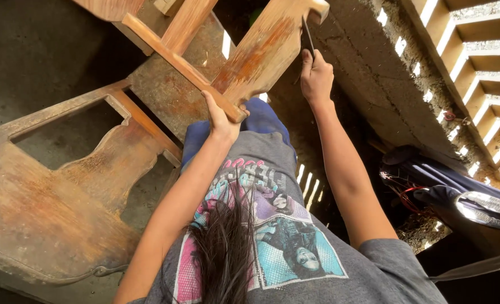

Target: Scraping the wooden frame of a chair using a hand tool to prepare the surface for refinishing.

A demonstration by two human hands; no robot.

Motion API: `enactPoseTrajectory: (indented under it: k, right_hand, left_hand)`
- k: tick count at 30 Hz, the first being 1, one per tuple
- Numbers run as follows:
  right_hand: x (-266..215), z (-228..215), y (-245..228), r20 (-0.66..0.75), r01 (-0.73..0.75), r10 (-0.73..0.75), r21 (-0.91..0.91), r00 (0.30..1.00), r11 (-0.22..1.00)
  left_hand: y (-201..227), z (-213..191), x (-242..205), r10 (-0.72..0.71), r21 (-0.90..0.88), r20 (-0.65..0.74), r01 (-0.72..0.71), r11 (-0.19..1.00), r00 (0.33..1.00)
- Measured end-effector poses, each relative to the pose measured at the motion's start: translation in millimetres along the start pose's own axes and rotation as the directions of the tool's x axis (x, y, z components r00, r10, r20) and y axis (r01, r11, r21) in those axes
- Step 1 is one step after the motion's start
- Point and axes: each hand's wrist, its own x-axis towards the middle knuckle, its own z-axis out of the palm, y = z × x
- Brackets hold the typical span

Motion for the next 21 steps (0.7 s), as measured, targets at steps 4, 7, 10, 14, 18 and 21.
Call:
enactPoseTrajectory:
  k: [4,7,10,14,18,21]
  right_hand:
    - [-19,-14,-31,-0.017,-0.094,0.104,0.298,0.994,0.95]
    - [-58,-10,-62,0.005,-0.036,0.036,0.28,0.999,0.959]
    - [-90,5,-76,0.151,0.053,-0.079,0.168,0.985,0.984]
    - [-103,27,-70,0.262,0.153,-0.162,0.055,0.951,0.987]
    - [-108,47,-65,0.231,0.203,-0.191,-0.029,0.954,0.979]
    - [-107,48,-63,0.197,0.157,-0.161,0.035,0.967,0.987]
  left_hand:
    - [5,10,-9,0.011,0.097,-0.027,-0.008,0.995,1.0]
    - [-1,3,3,0.027,0.096,-0.093,-0.018,0.995,0.995]
    - [1,3,6,0.05,0.101,-0.16,-0.034,0.994,0.986]
    - [-4,-8,15,0.01,0.011,-0.147,-0.008,1.0,0.989]
    - [4,5,-4,0.034,0.083,-0.12,-0.024,0.996,0.992]
    - [15,23,-29,0.033,-0.002,-0.127,-0.033,0.999,0.991]
